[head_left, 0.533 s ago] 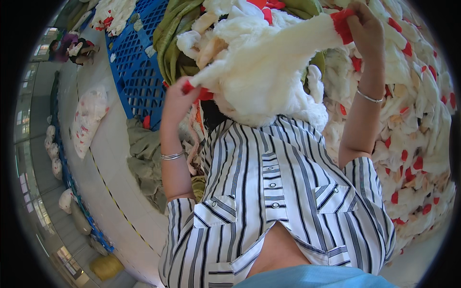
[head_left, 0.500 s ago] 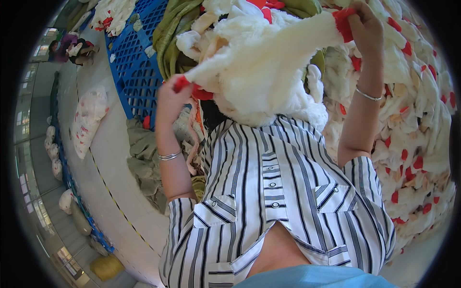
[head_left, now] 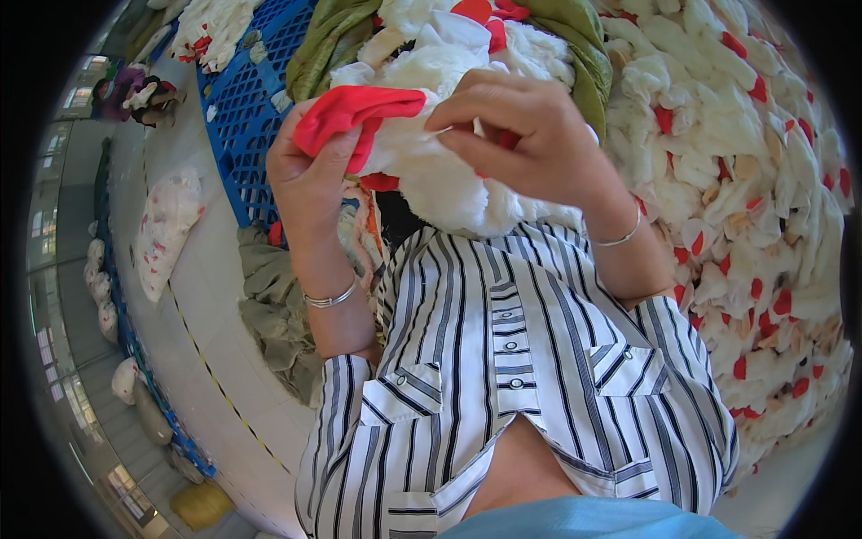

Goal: The person assembles white stuffed toys by hand, inserting red fabric pieces into the body and adjusting the ears and facial features. The person repeatedly picks up toys from a pile, manipulates them, and places them back down.

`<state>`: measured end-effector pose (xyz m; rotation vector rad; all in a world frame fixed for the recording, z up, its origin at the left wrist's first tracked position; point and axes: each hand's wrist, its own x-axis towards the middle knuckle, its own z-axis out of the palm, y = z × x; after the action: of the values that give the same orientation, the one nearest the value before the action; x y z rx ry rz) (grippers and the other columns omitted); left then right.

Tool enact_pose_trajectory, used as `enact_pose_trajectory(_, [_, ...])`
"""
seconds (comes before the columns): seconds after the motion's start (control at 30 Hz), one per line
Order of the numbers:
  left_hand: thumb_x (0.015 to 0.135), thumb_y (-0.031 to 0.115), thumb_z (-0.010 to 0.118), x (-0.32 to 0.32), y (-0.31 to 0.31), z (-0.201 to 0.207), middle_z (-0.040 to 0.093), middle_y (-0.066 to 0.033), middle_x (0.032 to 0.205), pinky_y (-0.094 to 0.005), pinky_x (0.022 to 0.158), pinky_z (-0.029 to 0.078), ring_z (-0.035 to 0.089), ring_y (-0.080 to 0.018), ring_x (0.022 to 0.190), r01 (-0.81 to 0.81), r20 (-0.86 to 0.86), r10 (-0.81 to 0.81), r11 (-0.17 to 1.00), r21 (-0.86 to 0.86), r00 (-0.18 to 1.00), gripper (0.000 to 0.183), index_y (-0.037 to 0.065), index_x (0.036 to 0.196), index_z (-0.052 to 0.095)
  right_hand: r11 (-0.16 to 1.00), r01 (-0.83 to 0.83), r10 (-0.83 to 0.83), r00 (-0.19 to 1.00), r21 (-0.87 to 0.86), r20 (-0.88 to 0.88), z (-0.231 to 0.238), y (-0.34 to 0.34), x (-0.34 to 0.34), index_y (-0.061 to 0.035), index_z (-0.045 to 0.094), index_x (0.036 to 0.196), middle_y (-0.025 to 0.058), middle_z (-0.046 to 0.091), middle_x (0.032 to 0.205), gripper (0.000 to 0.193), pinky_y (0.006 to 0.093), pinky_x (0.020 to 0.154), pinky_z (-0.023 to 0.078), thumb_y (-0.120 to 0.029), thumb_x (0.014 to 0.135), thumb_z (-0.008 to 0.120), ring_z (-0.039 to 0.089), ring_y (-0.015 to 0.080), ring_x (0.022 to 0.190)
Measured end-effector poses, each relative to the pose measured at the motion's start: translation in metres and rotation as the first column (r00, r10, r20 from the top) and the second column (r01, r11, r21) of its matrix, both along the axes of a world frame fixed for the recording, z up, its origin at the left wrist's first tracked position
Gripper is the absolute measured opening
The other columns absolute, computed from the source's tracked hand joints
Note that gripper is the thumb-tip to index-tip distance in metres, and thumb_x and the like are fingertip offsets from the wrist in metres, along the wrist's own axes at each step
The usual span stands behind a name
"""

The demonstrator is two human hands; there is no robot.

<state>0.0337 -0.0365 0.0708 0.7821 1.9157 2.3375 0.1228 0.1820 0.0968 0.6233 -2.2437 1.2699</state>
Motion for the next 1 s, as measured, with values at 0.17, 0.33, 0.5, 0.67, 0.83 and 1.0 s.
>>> enact_pose_trajectory(0.17, [0.085, 0.001, 0.068, 0.008, 0.007, 0.006, 0.065, -0.0024, 0.095, -0.0212, 0.074, 0.05, 0.06, -0.0069, 0.082, 0.046, -0.004, -0.046, 0.999, -0.027, 0.999, 0.023, -0.003, 0.108, 0.064, 0.99, 0.094, -0.102, 0.992, -0.1, -0.076, -0.017, -0.018, -0.02, 0.0001, 0.069, 0.098, 0.0064, 0.061, 0.074, 0.011, 0.0242, 0.051, 0.043, -0.002, 0.087, 0.065, 0.057, 0.0106, 0.057])
enact_pose_trajectory(0.33, [0.086, -0.001, 0.064, 0.015, 0.005, 0.007, 0.066, -0.0038, 0.1, -0.0229, 0.078, 0.05, 0.06, -0.0079, 0.088, 0.165, -0.008, -0.167, 0.981, -0.106, 0.986, 0.027, -0.003, 0.113, 0.063, 0.981, 0.101, -0.11, 0.993, -0.168, -0.046, -0.017, -0.021, -0.028, -0.0009, 0.069, 0.098, 0.0048, 0.061, 0.076, 0.013, 0.0231, 0.05, 0.042, -0.002, 0.086, 0.065, 0.056, 0.0082, 0.057])
enact_pose_trajectory(0.5, [0.087, 0.002, 0.065, 0.014, 0.008, 0.006, 0.064, -0.0026, 0.101, -0.0233, 0.079, 0.049, 0.059, -0.007, 0.09, 0.208, 0.027, -0.207, 0.977, -0.034, 0.978, 0.019, -0.001, 0.105, 0.064, 0.992, -0.027, 0.025, 1.0, -0.124, -0.016, -0.014, -0.014, -0.025, -0.002, 0.068, 0.097, 0.0029, 0.059, 0.076, 0.017, 0.022, 0.049, 0.038, -0.001, 0.08, 0.066, 0.05, 0.0064, 0.055])
enact_pose_trajectory(0.67, [0.083, 0.001, 0.071, 0.02, 0.011, 0.003, 0.062, 0.001, 0.095, -0.0217, 0.066, 0.045, 0.053, -0.0022, 0.081, 0.264, -0.001, -0.272, 0.938, -0.224, 0.962, 0.013, 0.003, 0.095, 0.064, 0.993, 0.114, -0.114, 0.993, -0.017, -0.009, -0.008, -0.012, -0.021, -0.0025, 0.067, 0.094, 0.0042, 0.062, 0.077, 0.016, 0.0247, 0.059, 0.047, -0.005, 0.079, 0.067, 0.058, 0.0118, 0.065])
enact_pose_trajectory(0.83, [0.09, 0.017, 0.064, 0.0, -0.026, 0.03, 0.067, -0.0058, 0.094, -0.0281, 0.071, 0.052, 0.064, -0.0128, 0.084, -0.423, 0.102, 0.411, 0.865, 0.27, 0.906, 0.015, 0.002, 0.094, 0.065, 0.865, 0.37, -0.312, 0.926, -0.34, 0.213, -0.023, 0.035, -0.027, -0.0032, 0.067, 0.093, -0.0004, 0.063, 0.071, 0.01, 0.0217, 0.059, 0.047, -0.004, 0.084, 0.064, 0.056, 0.0046, 0.064])
enact_pose_trajectory(1.0, [0.097, 0.025, 0.047, -0.004, -0.073, 0.066, 0.062, -0.016, 0.115, -0.0422, 0.086, 0.055, 0.064, -0.0283, 0.102, -0.582, 0.102, 0.599, 0.702, 0.409, 0.794, 0.038, -0.003, 0.12, 0.057, 0.706, 0.53, -0.479, 0.846, -0.469, 0.236, -0.034, 0.131, -0.011, 0.0, 0.066, 0.099, -0.0013, 0.06, 0.071, 0.018, 0.0203, 0.055, 0.042, -0.014, 0.087, 0.067, 0.051, 0.0035, 0.062])
